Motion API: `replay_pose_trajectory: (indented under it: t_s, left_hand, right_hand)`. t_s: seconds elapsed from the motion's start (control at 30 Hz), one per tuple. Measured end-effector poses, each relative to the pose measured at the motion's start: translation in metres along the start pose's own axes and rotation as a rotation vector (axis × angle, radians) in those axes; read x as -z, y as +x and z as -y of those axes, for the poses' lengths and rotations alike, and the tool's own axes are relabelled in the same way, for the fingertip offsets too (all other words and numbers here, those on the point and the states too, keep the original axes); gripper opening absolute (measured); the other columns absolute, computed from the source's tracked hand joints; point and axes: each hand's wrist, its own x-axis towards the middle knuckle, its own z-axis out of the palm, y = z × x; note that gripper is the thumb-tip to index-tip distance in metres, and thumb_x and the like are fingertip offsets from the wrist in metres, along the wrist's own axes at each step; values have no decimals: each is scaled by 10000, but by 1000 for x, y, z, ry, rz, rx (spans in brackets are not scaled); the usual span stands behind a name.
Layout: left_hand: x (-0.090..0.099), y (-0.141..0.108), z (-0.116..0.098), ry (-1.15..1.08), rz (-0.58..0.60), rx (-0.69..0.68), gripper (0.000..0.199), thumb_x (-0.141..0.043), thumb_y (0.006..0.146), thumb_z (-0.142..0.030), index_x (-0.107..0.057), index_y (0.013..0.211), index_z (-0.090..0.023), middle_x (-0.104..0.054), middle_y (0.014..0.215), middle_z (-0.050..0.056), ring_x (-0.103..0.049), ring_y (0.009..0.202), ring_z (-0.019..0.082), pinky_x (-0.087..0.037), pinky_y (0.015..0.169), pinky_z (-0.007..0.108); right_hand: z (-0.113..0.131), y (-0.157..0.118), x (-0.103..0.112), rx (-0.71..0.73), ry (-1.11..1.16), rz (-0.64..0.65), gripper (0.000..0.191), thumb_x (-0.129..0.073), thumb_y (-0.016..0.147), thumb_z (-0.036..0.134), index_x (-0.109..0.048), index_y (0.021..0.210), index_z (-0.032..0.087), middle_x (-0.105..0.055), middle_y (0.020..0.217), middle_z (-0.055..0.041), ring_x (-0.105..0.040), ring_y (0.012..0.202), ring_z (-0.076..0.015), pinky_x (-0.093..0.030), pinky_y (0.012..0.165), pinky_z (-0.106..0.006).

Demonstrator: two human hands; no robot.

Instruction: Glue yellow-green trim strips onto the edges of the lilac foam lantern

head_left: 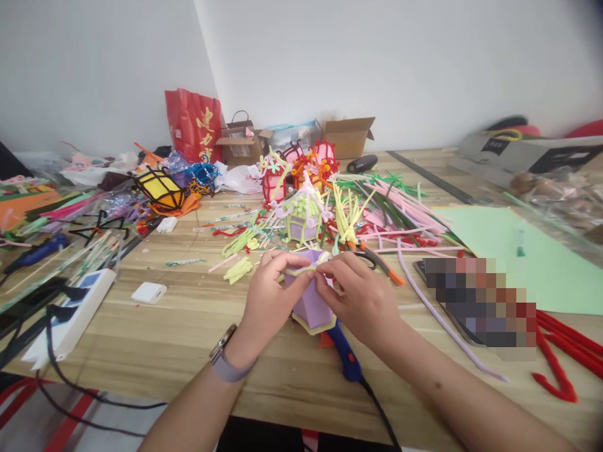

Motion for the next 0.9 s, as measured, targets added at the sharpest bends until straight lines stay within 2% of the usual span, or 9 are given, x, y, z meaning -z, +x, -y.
replay_pose_trajectory:
  t_s: [0.27,0.47,0.6,0.77,0.9]
  left_hand:
    - [-7,-4,-2,-28,-90,7,105,-637,784,-188,-669,881,-213,-629,968,39,-583,1002,195,-446,914,357]
    - [-9,-7,-3,11,-141,-63,108,-645,783,-176,-673,877,-221,-594,956,41,-560,1006,186,-452,915,347]
    - [-10,-8,-4,19,-159,-90,113,-650,779,-165,-672,872,-224,-584,947,40,-541,1025,189,-454,909,342]
    - [-9,-8,-4,21,-160,-93,112,-662,769,-165,-669,864,-225,-575,942,45,-534,1019,200,-457,900,357]
    - [-10,-9,-4,31,-155,-110,129,-662,765,-152,-670,862,-236,-573,942,40,-525,1019,202,-454,894,359]
  right_hand:
    - [3,-1,3,-8,31,-12,163,-517,883,172,-608,750,196,-582,664,-1,-532,556,-106,-361,507,-226]
    - [4,-1,6,-45,108,0,140,-520,882,177,-606,772,194,-551,653,0,-533,564,-112,-384,528,-227]
    - [4,0,8,-110,201,22,131,-527,872,169,-592,762,199,-504,625,12,-491,554,-115,-380,521,-227]
    - [2,2,12,-256,288,57,45,-578,821,190,-547,797,213,-491,673,19,-447,549,-110,-369,499,-224]
    - [-1,3,14,-324,364,96,76,-599,798,197,-529,813,224,-487,694,20,-428,559,-111,-357,488,-224]
